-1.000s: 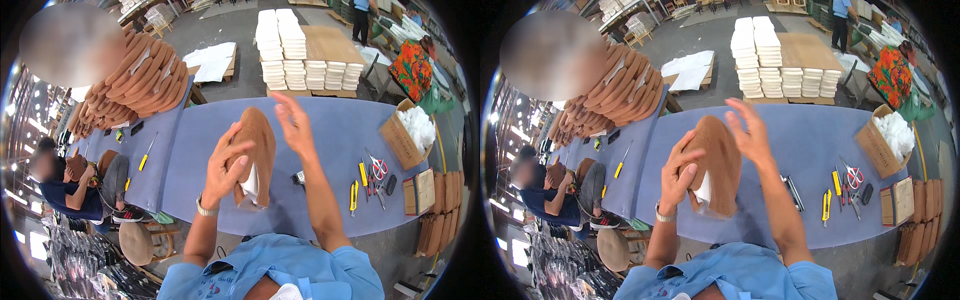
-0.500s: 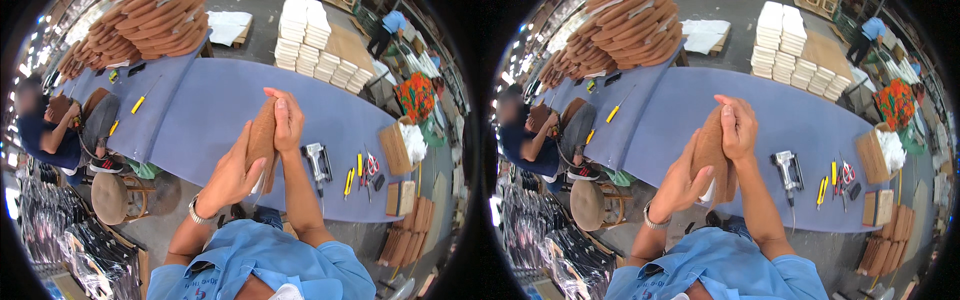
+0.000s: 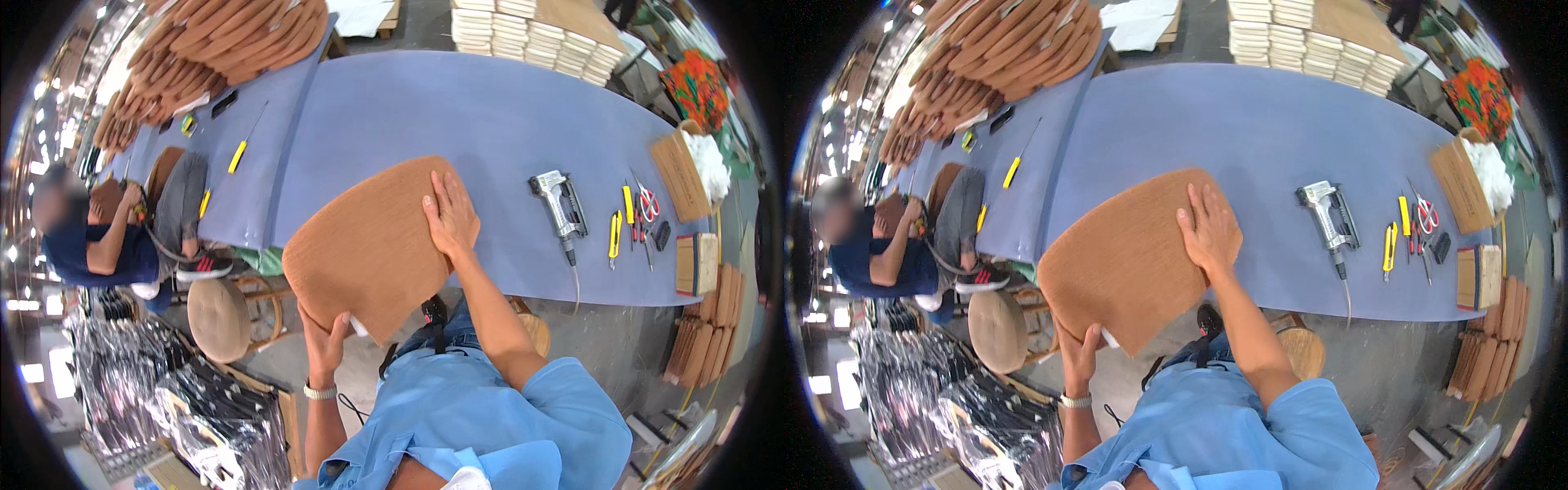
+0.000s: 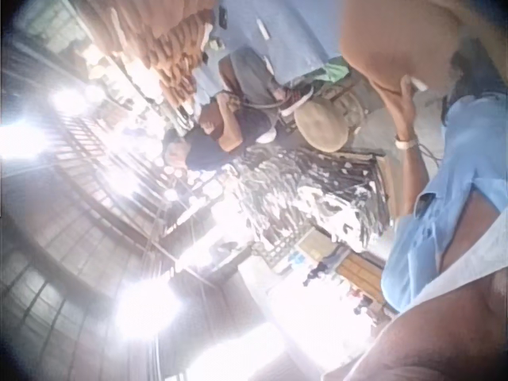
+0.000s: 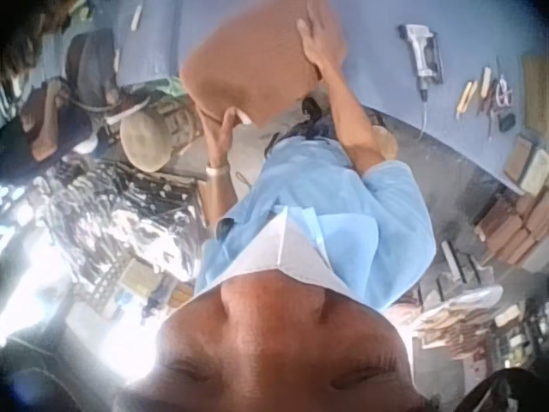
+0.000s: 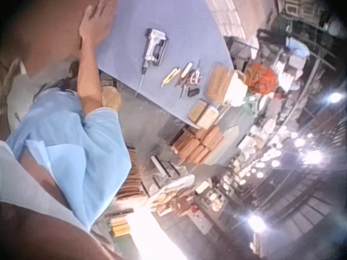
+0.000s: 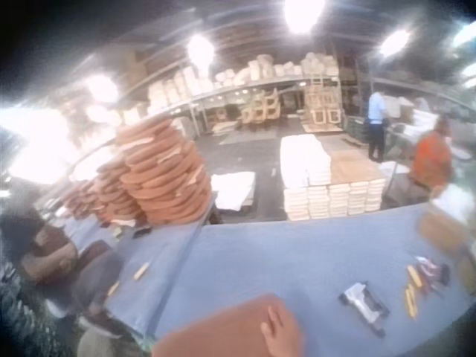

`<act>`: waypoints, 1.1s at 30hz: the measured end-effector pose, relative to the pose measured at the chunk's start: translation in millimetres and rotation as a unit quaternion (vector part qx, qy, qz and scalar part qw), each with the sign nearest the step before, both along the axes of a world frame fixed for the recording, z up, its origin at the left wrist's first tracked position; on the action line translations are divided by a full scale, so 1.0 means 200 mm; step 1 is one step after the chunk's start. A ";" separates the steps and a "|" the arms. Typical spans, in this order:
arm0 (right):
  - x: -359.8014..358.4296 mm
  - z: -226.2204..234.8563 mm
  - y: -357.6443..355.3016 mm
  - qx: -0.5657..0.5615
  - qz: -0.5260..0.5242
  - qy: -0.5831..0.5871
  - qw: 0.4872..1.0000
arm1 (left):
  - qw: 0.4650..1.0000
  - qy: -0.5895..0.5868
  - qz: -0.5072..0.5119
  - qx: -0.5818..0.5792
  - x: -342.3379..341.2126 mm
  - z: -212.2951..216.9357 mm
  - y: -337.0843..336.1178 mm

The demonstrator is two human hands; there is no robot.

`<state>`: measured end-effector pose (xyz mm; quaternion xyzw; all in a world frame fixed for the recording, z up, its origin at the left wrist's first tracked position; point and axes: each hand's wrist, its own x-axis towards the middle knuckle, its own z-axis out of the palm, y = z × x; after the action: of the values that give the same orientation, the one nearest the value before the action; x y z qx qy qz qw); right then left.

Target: The person stacks brown cushion pieces on a table, then wraps a white fabric around a cushion and secures it with a staple gun. The person also uses a utility knife to trim excess fabric. Finished cushions are placed on the table.

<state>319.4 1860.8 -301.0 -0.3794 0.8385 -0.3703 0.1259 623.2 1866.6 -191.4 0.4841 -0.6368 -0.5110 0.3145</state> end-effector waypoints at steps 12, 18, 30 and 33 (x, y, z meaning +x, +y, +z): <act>-0.31 -0.28 0.08 -0.078 -0.026 -0.329 0.941 | 0.853 0.152 0.296 0.401 0.22 -1.04 0.12; -0.44 0.20 -0.12 -0.233 0.131 -0.409 0.873 | 0.825 0.205 0.253 0.461 0.20 -1.05 0.12; -0.37 0.93 -0.40 -0.406 0.327 -0.072 0.850 | 0.955 0.218 0.070 0.190 -0.71 -0.52 -0.17; -0.42 0.96 -0.40 -0.354 0.378 -0.112 0.848 | 0.963 0.260 0.006 -0.072 -0.86 0.17 -0.41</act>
<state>235.9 1780.6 -108.6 -0.6419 0.4221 -0.6058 0.2067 450.9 1783.9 -156.9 0.3147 -0.5651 -0.5700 0.5066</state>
